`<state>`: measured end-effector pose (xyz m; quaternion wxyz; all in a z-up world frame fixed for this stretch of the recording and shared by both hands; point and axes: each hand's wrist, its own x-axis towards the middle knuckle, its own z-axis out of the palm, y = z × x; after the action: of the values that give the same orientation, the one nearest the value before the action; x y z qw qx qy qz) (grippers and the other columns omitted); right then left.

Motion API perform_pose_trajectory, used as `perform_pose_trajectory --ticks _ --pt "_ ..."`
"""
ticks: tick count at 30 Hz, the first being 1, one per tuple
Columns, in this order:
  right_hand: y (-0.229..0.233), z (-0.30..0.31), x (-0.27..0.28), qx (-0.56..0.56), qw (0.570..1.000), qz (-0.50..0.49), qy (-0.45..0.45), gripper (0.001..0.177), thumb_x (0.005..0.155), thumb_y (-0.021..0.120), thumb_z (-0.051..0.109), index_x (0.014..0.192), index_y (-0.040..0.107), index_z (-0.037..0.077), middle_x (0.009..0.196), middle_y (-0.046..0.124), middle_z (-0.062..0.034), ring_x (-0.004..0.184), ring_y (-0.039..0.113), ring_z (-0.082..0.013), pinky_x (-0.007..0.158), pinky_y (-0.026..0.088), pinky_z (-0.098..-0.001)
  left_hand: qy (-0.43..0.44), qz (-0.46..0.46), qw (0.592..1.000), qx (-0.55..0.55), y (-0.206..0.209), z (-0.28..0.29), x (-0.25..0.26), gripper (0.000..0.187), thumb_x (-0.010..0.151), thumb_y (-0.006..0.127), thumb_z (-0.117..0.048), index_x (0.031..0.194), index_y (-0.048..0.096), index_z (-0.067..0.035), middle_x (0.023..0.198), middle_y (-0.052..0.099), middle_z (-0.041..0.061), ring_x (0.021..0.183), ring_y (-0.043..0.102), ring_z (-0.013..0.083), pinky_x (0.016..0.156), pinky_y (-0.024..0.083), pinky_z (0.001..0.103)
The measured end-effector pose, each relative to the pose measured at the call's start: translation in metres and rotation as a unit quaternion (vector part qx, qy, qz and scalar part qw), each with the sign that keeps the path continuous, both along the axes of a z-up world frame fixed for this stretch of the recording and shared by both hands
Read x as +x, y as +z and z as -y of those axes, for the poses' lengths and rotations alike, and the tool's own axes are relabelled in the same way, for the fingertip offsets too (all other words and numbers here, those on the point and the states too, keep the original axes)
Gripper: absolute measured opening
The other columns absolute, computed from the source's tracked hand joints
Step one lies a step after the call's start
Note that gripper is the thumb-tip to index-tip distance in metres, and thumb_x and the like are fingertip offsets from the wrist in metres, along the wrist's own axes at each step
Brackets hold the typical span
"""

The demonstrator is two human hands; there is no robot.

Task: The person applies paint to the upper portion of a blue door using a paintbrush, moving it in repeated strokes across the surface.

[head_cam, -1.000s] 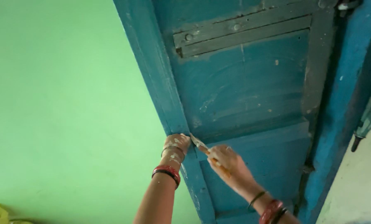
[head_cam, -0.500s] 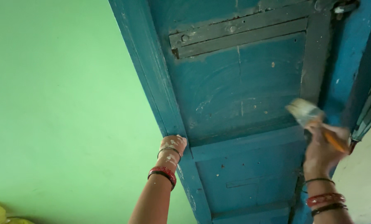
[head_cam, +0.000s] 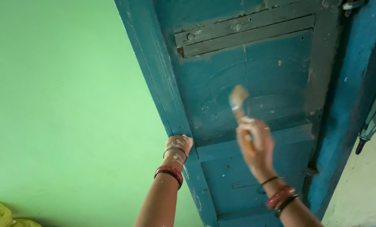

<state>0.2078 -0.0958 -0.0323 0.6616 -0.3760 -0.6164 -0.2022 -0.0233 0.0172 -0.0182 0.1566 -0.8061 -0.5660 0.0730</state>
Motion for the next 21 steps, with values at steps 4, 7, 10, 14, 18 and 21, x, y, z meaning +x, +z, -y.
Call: perform_pose_trajectory --ticks 4,7,10,14,18,21 --pt "-0.022 0.002 -0.038 -0.084 0.985 0.062 0.134 0.009 0.095 0.068 0.007 0.100 0.060 0.009 0.111 0.070 -0.0096 0.105 0.069 -0.0194 0.083 0.064 -0.0258 -0.012 -0.010 1.000 0.005 -0.002 0.004 -0.001 0.024 0.094 0.066 -0.009 0.118 0.071 -0.009 0.123 0.070 0.011 0.109 0.071 0.0294 0.085 0.061 0.040" --pt "-0.039 0.006 -0.040 -0.166 0.970 0.112 0.141 0.010 0.092 0.069 0.008 0.091 0.059 0.009 0.108 0.072 -0.0084 0.098 0.070 -0.0178 0.080 0.063 -0.0250 -0.013 -0.039 0.999 0.000 -0.001 0.008 0.000 0.031 0.095 0.066 -0.013 0.125 0.066 -0.009 0.123 0.070 0.010 0.110 0.070 0.0283 0.084 0.061 0.040" --pt "-0.041 0.009 -0.034 -0.207 0.956 0.147 0.147 0.011 0.088 0.071 0.011 0.089 0.060 0.010 0.096 0.072 -0.0053 0.092 0.070 -0.0166 0.080 0.062 -0.0256 -0.013 -0.029 0.999 0.009 -0.001 0.003 0.001 0.031 0.094 0.066 -0.015 0.125 0.065 -0.012 0.125 0.067 0.009 0.111 0.068 0.0281 0.084 0.061 0.041" --pt "-0.020 0.005 -0.028 -0.188 0.951 0.178 0.171 0.005 0.096 0.066 0.012 0.097 0.062 0.009 0.102 0.071 -0.0053 0.089 0.069 -0.0134 0.074 0.062 -0.0205 -0.013 -0.042 0.999 0.020 -0.009 -0.002 -0.001 0.031 0.099 0.060 -0.014 0.129 0.063 -0.008 0.118 0.073 0.011 0.106 0.072 0.0285 0.081 0.062 0.040" --pt "0.006 0.005 -0.013 -0.130 0.972 0.139 0.139 0.006 0.098 0.064 0.012 0.102 0.067 0.009 0.105 0.072 -0.0063 0.090 0.068 -0.0132 0.071 0.060 -0.0209 -0.001 0.003 1.000 0.030 -0.015 -0.005 -0.002 0.023 0.098 0.058 -0.009 0.117 0.072 -0.010 0.120 0.072 0.010 0.108 0.071 0.0281 0.086 0.060 0.040" --pt "0.020 0.003 0.019 -0.080 0.994 0.036 0.065 0.009 0.101 0.064 0.014 0.106 0.069 0.008 0.102 0.073 -0.0064 0.086 0.070 -0.0108 0.065 0.062 -0.0219 0.016 0.001 1.000 0.022 -0.010 -0.004 0.001 0.023 0.100 0.057 -0.009 0.118 0.071 -0.009 0.119 0.072 0.012 0.108 0.071 0.0293 0.085 0.061 0.040"
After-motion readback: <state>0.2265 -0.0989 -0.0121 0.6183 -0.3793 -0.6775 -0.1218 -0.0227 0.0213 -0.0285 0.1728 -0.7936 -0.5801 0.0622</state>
